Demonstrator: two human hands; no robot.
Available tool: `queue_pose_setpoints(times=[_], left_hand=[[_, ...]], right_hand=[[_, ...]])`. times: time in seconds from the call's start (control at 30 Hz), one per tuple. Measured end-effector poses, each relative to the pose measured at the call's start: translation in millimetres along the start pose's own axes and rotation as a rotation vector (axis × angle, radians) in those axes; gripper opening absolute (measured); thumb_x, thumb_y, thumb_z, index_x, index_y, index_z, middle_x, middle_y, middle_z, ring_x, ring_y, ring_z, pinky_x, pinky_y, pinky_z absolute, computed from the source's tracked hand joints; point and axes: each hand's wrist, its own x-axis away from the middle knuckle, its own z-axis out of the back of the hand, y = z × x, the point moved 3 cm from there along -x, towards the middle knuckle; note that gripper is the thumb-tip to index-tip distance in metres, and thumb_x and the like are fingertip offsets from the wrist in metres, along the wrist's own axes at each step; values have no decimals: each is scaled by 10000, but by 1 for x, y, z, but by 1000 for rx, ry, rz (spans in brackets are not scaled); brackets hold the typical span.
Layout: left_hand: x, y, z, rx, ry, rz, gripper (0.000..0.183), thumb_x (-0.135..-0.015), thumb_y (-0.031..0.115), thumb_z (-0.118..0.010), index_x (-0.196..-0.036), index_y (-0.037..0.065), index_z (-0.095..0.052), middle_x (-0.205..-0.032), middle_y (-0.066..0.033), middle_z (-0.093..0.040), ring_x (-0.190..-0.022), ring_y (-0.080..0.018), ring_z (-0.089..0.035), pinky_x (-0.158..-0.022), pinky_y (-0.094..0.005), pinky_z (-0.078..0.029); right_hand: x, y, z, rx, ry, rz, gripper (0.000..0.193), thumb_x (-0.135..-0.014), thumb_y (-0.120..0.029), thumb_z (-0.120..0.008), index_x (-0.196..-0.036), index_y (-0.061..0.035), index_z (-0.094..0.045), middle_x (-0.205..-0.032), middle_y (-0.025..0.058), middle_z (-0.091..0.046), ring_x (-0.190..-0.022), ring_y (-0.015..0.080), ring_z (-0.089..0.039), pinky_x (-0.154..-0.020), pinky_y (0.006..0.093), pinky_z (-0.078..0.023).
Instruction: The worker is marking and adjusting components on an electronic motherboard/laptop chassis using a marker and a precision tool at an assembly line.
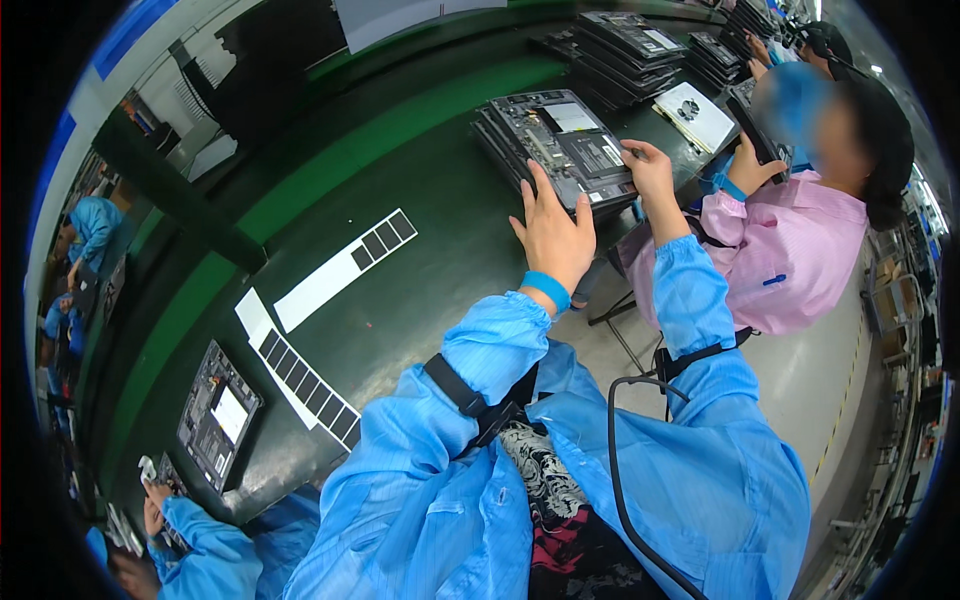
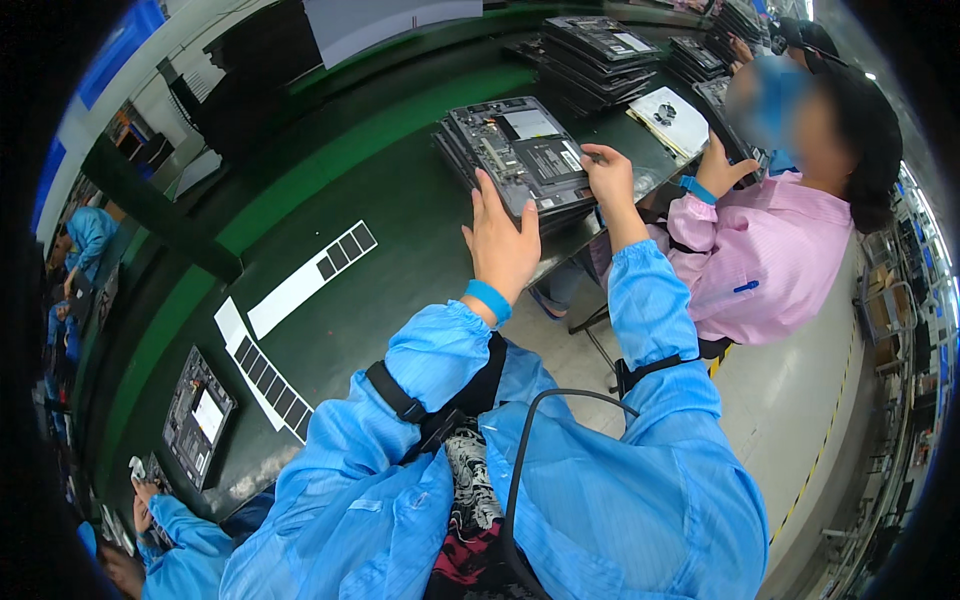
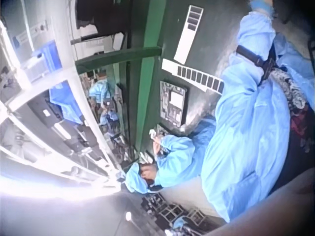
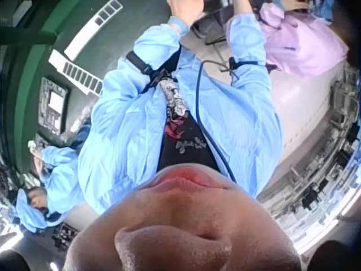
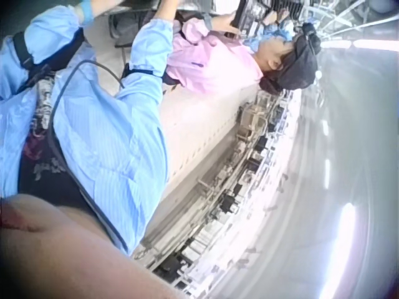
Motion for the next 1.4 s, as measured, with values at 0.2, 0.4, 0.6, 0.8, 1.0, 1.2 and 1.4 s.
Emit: queue_pose_setpoints(times=[0.2, 0.4, 0.6, 0.8, 1.0, 1.2, 1.4], left_hand=[[8, -1, 0, -70, -27, -51, 826, -936, 335, -532, -1541, 43, -52, -1492, -262, -338, -1425, -404, -255, -1117, -643, -152], [2, 38, 9, 496, 283, -277, 921, -875, 253, -690, -1519, -14, -89, -1503, -300, -286, -1360, -372, -376, -1110, -366, -311], [0, 46, 114, 861, 575, -270, 500, -906, 83, -647, -1342, -18, -425, -1282, -156, -530, -1103, -185, -548, -947, -299, -448], [74, -50, 261, 1128, 337, 80, 307, -931, 83, -574, -1232, 22, -571, -1161, -142, -641, -1022, -201, -636, -888, -302, -508], [112, -152, 297, 863, 270, 384, 348, -930, 121, -614, -1256, 22, -541, -1074, -124, -641, -989, -167, -616, -842, -284, -520], [105, -176, 280, -140, 433, 255, 507, -860, 137, -670, -1296, -17, -461, -1230, -292, -547, -1177, -410, -536, -988, -404, -438], [103, -134, 301, -552, 155, -31, 447, -894, 236, -634, -1266, 4, -545, -1271, -242, -565, -1160, -402, -559, -1005, -405, -434]], right_hand=[[-6, 15, 1, -143, 17, -35, 162, -808, -12, -666, -961, -9, -718, -775, 13, -643, -693, 97, -561, -647, 233, -425], [7, -13, 1, -330, 83, 44, 168, -797, 36, -665, -953, -2, -712, -842, 47, -668, -766, 133, -597, -710, 241, -457], [133, -94, -32, -780, 98, 54, 188, -885, -30, -668, -1065, -2, -623, -1040, 102, -648, -901, 161, -617, -763, 273, -491], [208, -96, -67, -644, -20, 229, 225, -997, -119, -525, -1198, -33, -472, -1318, 165, -504, -1184, 247, -533, -927, 368, -479], [216, -38, -130, -554, -512, -35, 105, -956, -19, -561, -1053, 21, -553, -1179, 186, -636, -1076, 237, -631, -947, 322, -495], [227, -13, -159, -322, -427, -105, 121, -920, 99, -527, -1001, 28, -583, -1100, 140, -677, -1013, 168, -636, -900, 239, -472], [207, -45, -153, -89, -533, 241, 381, -841, -13, -690, -1193, -26, -544, -1256, 115, -602, -1167, 191, -563, -972, 329, -428]])
